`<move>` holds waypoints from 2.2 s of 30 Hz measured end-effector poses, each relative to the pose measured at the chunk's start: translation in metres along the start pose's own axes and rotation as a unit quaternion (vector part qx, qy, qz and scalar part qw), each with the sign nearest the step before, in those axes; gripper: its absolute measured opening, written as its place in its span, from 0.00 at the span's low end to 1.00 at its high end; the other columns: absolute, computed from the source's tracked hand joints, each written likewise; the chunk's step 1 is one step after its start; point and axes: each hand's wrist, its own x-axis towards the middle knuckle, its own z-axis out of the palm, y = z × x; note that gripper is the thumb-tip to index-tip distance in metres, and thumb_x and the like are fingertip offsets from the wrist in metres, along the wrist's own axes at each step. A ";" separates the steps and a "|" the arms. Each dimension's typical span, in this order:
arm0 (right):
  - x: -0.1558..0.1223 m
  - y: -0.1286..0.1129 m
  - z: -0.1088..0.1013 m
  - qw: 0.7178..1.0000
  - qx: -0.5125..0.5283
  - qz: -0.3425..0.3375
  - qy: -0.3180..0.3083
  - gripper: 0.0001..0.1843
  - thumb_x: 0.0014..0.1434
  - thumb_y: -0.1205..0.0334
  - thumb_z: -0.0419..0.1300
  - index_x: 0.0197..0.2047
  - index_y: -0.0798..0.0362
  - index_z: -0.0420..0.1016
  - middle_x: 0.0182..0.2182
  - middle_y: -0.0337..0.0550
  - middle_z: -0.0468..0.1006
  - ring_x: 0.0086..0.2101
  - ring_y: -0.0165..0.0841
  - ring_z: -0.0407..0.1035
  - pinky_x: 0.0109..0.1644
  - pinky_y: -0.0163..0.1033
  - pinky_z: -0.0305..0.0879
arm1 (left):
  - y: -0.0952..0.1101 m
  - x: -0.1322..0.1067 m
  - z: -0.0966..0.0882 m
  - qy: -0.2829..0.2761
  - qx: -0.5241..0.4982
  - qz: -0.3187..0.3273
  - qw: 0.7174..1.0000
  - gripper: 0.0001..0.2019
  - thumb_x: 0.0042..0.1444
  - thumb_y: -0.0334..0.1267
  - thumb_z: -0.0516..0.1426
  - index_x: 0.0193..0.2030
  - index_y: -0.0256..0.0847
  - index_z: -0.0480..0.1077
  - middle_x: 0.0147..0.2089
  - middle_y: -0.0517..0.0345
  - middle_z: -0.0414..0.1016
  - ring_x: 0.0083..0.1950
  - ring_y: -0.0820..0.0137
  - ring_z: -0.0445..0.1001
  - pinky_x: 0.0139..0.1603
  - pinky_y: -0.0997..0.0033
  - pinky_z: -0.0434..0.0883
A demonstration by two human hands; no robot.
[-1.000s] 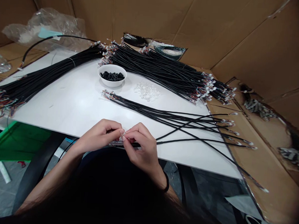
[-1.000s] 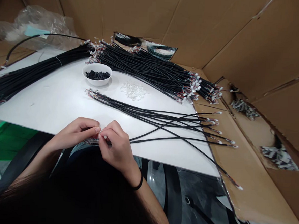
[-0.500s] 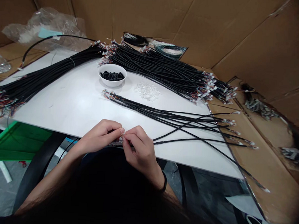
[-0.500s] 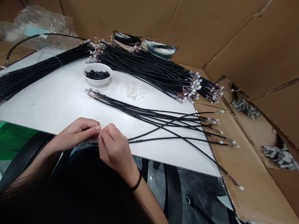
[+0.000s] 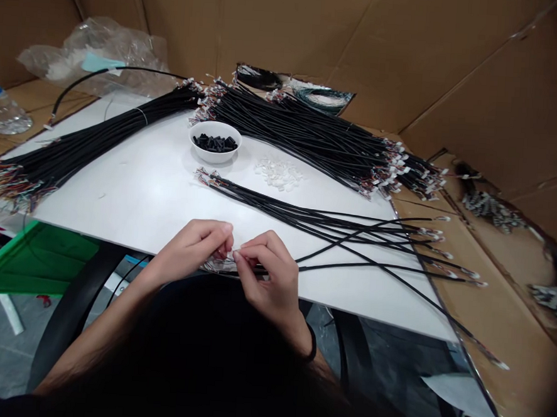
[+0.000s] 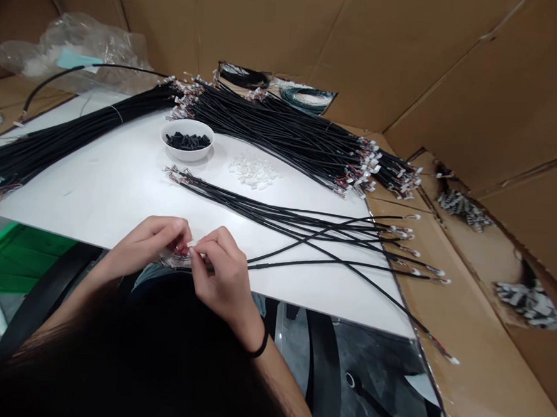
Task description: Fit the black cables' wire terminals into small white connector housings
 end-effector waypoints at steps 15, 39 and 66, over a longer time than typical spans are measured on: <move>0.001 0.000 -0.002 0.999 0.015 0.022 0.027 0.08 0.55 0.76 0.61 0.31 0.53 0.72 0.30 0.40 0.71 0.28 0.28 0.65 0.28 0.33 0.63 | -0.003 -0.001 -0.005 0.007 -0.089 0.021 0.996 0.17 0.62 0.46 0.55 0.30 0.34 0.70 0.27 0.59 0.69 0.30 0.75 0.67 0.33 0.76 0.64; 0.005 -0.004 -0.003 0.998 0.035 0.056 0.003 0.05 0.56 0.71 0.61 0.32 0.51 0.75 0.31 0.41 0.73 0.28 0.30 0.67 0.28 0.35 0.66 | 0.002 -0.002 -0.006 -0.050 -0.060 0.009 0.997 0.12 0.61 0.40 0.55 0.30 0.35 0.70 0.27 0.62 0.65 0.30 0.75 0.61 0.31 0.76 0.59; 0.005 -0.002 -0.004 0.998 0.040 0.056 -0.011 0.06 0.56 0.72 0.61 0.30 0.52 0.74 0.28 0.39 0.71 0.27 0.29 0.66 0.27 0.34 0.64 | 0.003 -0.001 -0.005 -0.052 -0.035 0.002 0.998 0.14 0.61 0.42 0.55 0.28 0.36 0.68 0.26 0.63 0.62 0.28 0.75 0.59 0.30 0.76 0.57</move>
